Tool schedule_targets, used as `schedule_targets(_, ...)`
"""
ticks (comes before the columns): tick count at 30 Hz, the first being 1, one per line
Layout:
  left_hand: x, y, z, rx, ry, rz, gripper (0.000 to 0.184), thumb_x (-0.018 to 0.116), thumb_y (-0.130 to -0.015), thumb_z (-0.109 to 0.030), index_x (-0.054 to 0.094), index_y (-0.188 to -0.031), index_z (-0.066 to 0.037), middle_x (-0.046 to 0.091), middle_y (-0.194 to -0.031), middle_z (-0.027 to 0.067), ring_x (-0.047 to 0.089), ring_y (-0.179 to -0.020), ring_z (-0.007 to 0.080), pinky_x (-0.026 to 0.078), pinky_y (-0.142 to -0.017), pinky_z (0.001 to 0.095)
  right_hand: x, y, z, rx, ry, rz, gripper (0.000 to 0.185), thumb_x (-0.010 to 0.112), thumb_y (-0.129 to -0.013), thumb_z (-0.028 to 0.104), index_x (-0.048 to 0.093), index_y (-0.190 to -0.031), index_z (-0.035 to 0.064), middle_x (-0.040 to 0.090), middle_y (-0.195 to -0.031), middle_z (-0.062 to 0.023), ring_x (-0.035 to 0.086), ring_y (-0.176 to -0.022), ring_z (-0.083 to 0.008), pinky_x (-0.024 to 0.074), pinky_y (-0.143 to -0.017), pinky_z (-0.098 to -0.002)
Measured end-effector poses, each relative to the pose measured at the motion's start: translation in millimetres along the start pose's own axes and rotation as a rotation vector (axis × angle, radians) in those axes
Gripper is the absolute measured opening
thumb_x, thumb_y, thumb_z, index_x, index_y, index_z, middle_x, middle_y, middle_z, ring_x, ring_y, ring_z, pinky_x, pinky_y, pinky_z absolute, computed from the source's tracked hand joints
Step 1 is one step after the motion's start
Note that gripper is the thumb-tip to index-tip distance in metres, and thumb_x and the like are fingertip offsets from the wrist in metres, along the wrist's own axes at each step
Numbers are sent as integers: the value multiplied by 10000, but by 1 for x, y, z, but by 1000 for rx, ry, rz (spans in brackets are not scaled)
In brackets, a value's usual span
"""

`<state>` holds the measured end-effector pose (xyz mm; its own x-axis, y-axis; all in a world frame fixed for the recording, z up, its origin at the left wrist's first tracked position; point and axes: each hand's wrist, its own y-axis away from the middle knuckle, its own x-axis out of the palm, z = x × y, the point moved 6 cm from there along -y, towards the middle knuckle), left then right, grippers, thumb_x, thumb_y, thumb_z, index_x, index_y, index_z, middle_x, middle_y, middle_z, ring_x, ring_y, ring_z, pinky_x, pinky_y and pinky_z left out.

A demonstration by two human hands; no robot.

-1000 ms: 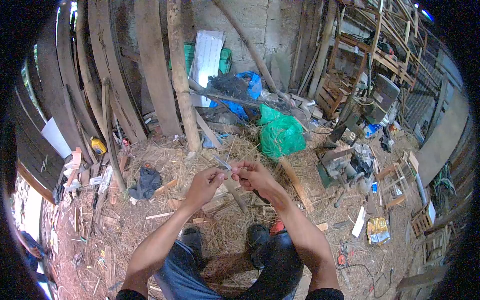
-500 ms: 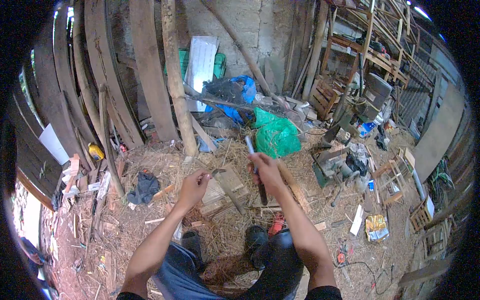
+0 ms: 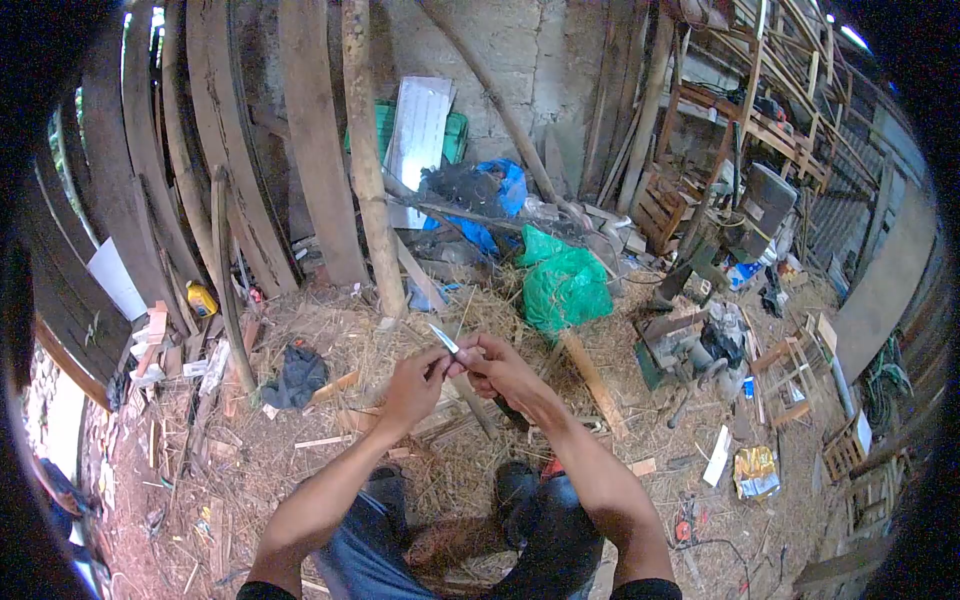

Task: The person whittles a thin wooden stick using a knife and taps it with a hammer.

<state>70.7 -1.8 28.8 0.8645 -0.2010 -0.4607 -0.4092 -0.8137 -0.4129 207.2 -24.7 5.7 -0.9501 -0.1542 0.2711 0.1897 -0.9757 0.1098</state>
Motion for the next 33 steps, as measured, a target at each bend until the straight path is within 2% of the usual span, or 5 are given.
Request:
schedule_targets(12, 1, 7, -18, 14, -65, 38, 190, 547, -889, -170, 649, -980, -39, 647, -795, 161, 620, -695, 293, 462, -634, 363, -19, 1, -2, 84, -7, -2, 219, 574, -913, 211, 580, -750, 65, 416, -559, 69, 271, -439, -35, 203, -420, -222)
schedule_targets(21, -9, 20, -12, 75, -86, 32, 155, 500, -885, -74, 595, -940, 35, 599, -820, 239, 570, -743, 423, 423, -616, 443, -82, 14, 2, 44, -61, -305, 182, 561, -919, 209, 595, -870, 37, 529, -703, 24, 328, -494, -38, 257, -435, -221)
schedule_targets(27, -13, 15, 8, -114, -114, 89, 191, 504, -889, -100, 619, -999, 5, 625, -854, 227, 609, -717, 362, 440, -615, 412, -88, 23, 13, -128, -63, -393, 263, 549, -923, 193, 537, -1115, 14, 589, -772, -18, 367, -496, -58, 308, -439, -215)
schedule_targets(29, -11, 11, 7, -49, -50, 20, 181, 514, -907, -144, 638, -930, -14, 614, -697, 128, 533, -552, 190, 398, -528, 313, -55, 24, 20, -126, -60, -340, 279, 546, -926, 197, 513, -1158, 45, 585, -764, -20, 372, -498, -54, 308, -441, -207)
schedule_targets(33, 2, 3, 15, -157, 263, 159, 198, 509, -925, -182, 630, -912, -26, 547, -649, 14, 452, -550, 94, 351, -509, 261, 6, 19, 18, -74, 43, -50, 193, 519, -942, 191, 519, -1089, 66, 565, -744, -11, 364, -488, -45, 274, -427, -201)
